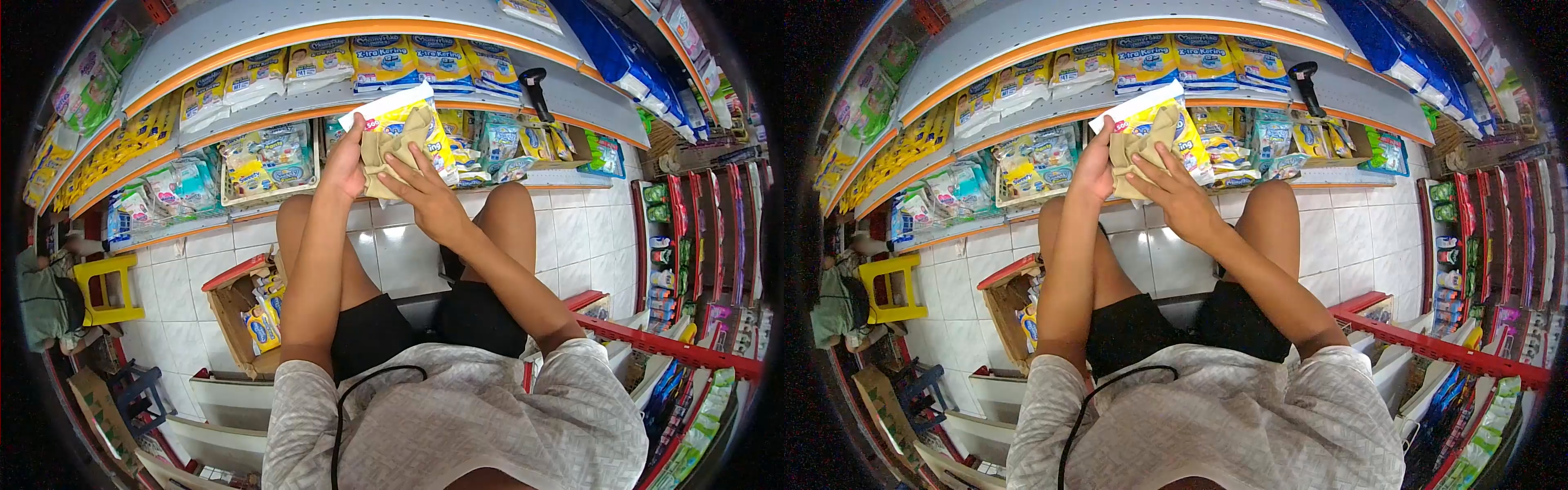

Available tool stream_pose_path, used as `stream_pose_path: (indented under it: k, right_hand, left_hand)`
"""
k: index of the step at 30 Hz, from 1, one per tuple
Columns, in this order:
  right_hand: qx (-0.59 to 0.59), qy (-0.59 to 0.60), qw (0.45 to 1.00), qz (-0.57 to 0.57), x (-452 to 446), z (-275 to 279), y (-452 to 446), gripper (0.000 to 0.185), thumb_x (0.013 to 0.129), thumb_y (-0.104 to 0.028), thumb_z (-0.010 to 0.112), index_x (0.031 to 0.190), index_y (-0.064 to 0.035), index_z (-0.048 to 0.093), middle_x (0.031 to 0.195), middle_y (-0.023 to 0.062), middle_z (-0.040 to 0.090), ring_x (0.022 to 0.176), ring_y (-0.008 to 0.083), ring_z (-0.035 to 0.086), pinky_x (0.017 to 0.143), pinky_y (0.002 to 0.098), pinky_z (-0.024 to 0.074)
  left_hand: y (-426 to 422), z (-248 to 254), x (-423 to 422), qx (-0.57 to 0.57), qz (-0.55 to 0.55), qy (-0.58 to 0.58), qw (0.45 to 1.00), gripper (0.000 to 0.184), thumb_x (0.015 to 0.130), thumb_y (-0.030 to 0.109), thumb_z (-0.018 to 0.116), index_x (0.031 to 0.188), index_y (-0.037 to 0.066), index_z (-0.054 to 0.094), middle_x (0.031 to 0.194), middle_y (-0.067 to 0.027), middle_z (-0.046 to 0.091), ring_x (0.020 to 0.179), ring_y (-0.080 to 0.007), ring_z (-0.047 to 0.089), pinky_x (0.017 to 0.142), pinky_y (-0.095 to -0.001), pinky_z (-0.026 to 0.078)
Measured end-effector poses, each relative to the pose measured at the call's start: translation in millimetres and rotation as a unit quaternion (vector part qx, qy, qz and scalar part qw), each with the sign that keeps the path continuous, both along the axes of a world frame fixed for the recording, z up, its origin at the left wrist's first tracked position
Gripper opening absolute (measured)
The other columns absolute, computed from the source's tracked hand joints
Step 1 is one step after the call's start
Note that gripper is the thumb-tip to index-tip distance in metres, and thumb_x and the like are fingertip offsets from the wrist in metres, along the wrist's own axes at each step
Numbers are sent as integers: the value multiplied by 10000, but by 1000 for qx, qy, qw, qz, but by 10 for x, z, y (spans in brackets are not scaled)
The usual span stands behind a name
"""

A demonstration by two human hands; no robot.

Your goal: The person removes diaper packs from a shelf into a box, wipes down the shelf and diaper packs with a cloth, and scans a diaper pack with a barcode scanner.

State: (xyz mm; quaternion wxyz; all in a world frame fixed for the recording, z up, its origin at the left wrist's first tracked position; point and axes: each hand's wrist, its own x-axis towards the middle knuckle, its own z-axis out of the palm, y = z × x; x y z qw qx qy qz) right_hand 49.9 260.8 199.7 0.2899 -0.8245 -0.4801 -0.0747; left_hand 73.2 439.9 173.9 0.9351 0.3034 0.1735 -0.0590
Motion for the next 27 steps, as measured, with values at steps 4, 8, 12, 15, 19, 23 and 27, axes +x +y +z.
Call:
stream_pose_path:
  k: [4, 8, 12, 15, 19, 23, 27]
  right_hand:
    - [11, 11, 1000, 9, -71, -43, -72, 616, 655, 166, 445, 1191, -122, 540, 1340, 47, 411, 1285, 356, 273, 1016, 418, 319]
    - [-4, 88, 996, 6, -150, -222, -160, 614, 653, 178, 426, 1189, -99, 537, 1326, 74, 424, 1276, 350, 297, 1018, 399, 316]
    - [93, 323, 939, -66, -67, -511, -323, 574, 662, 179, 407, 1165, -56, 553, 1283, 147, 463, 1250, 309, 362, 1018, 330, 301]
    - [258, 428, 849, -173, -41, -205, -436, 486, 757, 112, 469, 1212, -51, 517, 1262, 126, 491, 1202, 193, 419, 990, 278, 315]
    - [402, 345, 829, -179, -113, 256, -434, 469, 786, 58, 519, 1248, -11, 466, 1297, 132, 446, 1186, 179, 422, 973, 266, 331]
    - [478, 277, 822, -138, -100, 535, -339, 426, 802, 30, 529, 1221, 23, 454, 1311, 119, 412, 1176, 201, 424, 959, 273, 346]
    - [565, 283, 761, -147, 2, 699, -391, 533, 812, 4, 548, 1296, -12, 326, 1185, 105, 441, 1075, 183, 458, 908, 276, 381]
  left_hand:
    - [1, 85, -24, 3, 43, -15, 999, 479, 918, 403, 408, 1180, 4, 450, 1109, -132, 553, 998, -232, 558, 842, -372, 471]
    - [174, 80, -12, -40, 40, -82, 995, 508, 923, 397, 394, 1211, -20, 423, 1206, -143, 511, 1083, -260, 519, 919, -402, 423]
    - [282, 114, -64, -23, 43, -77, 996, 506, 919, 402, 404, 1211, -10, 428, 1222, -149, 497, 1101, -264, 505, 942, -403, 404]
    - [296, 160, -138, -51, 56, -90, 993, 467, 902, 347, 473, 1208, -4, 435, 1231, -147, 492, 1118, -269, 489, 951, -415, 390]
    - [14, 59, -178, -50, 46, -85, 994, 399, 830, 173, 591, 1189, 68, 450, 1175, -118, 524, 1073, -253, 513, 908, -463, 413]
    - [-139, 44, -206, -24, 90, -114, 989, 429, 793, 54, 606, 1188, 37, 438, 1164, -119, 524, 1074, -258, 512, 906, -448, 423]
    - [-67, 97, -401, -8, 103, -99, 990, 410, 791, 15, 582, 1174, 4, 434, 1145, -130, 531, 1043, -264, 532, 899, -436, 439]
